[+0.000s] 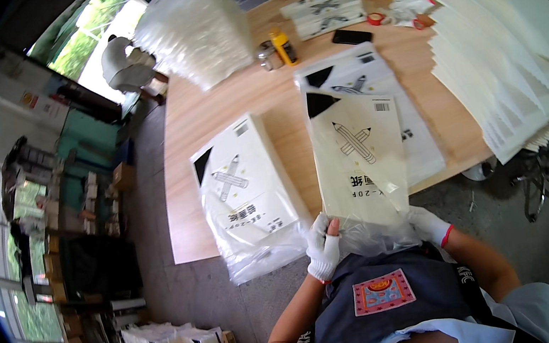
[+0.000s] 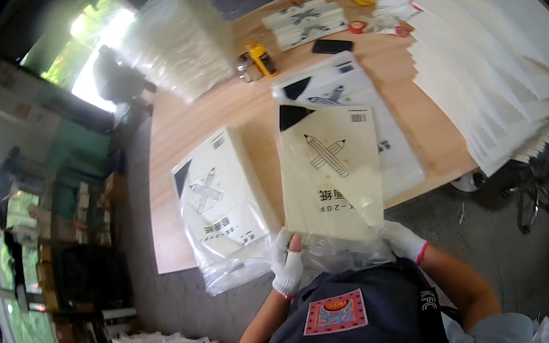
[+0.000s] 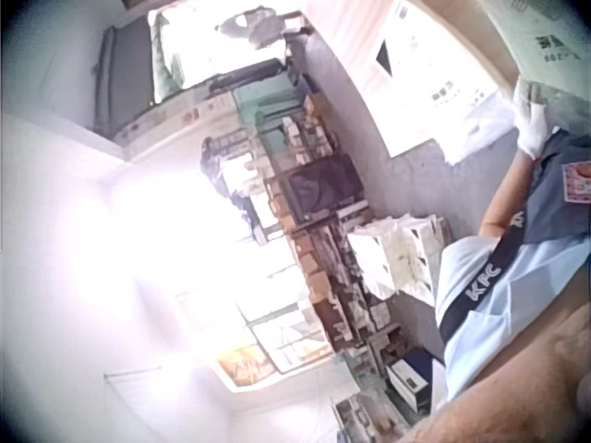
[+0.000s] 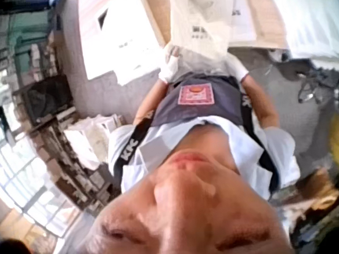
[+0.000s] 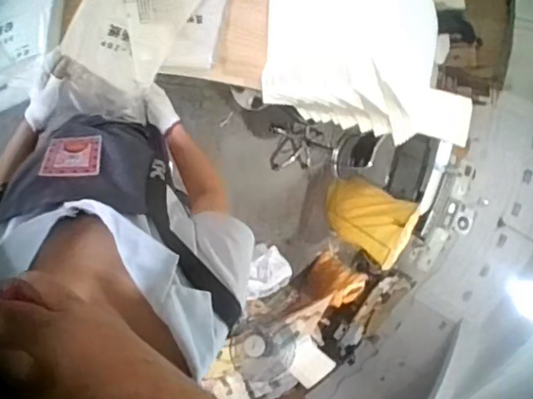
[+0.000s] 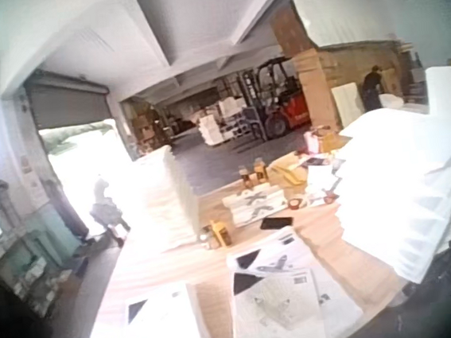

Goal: The person repeatedly picks up stacks of white paper sheets from a table and places them into clear plastic packaging bags. The person then seals the bags and stacks them on the table. The process is continuous and repetitive throughout the video.

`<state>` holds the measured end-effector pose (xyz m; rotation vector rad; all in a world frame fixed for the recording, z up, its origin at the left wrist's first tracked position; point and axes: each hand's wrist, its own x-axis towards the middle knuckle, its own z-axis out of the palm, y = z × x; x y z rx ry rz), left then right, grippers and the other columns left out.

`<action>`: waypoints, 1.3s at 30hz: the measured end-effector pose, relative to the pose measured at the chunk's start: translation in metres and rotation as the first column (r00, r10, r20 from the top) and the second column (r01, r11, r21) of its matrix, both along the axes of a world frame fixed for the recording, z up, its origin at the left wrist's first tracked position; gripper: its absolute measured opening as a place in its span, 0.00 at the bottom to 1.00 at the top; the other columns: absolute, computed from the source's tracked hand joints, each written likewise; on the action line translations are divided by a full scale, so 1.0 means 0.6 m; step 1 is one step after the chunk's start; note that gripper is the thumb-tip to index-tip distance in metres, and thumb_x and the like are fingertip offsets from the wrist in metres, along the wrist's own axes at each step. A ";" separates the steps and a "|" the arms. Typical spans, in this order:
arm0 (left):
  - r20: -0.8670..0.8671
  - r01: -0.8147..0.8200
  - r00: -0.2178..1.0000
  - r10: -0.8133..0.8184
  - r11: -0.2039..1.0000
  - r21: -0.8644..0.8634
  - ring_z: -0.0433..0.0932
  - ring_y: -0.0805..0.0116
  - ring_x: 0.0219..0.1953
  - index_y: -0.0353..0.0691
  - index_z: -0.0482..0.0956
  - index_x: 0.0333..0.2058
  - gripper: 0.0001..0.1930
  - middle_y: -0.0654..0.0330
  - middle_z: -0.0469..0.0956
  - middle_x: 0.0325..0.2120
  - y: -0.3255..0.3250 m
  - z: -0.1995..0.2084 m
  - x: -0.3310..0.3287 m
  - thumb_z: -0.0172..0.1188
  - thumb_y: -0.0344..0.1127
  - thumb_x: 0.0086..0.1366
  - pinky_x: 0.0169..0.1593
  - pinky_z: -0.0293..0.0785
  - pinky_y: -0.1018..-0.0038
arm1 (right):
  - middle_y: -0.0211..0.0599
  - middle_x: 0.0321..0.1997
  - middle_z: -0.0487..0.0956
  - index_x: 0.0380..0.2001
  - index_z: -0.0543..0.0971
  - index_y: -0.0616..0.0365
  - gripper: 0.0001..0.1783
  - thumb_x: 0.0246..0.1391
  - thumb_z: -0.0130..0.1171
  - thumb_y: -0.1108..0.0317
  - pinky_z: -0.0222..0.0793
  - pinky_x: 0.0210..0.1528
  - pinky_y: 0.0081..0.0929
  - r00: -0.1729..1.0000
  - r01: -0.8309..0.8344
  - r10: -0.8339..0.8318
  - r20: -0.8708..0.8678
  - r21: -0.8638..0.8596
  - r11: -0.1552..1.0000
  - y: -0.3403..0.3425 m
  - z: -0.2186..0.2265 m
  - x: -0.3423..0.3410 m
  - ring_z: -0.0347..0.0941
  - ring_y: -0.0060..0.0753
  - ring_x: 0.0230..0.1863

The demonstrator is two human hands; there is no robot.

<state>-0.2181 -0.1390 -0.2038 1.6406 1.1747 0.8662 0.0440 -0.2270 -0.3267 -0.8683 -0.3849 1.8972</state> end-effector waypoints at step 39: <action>-0.681 0.573 0.654 -0.330 0.804 0.161 0.73 0.52 0.46 0.45 0.80 0.38 0.14 0.53 0.77 0.41 0.177 -0.091 0.250 0.59 0.45 0.56 0.50 0.68 0.63 | 0.33 0.31 0.79 0.37 0.76 0.61 0.09 0.56 0.55 0.68 0.73 0.35 0.20 0.830 0.050 -0.048 0.555 0.010 0.999 -0.015 0.087 -0.066 0.76 0.24 0.30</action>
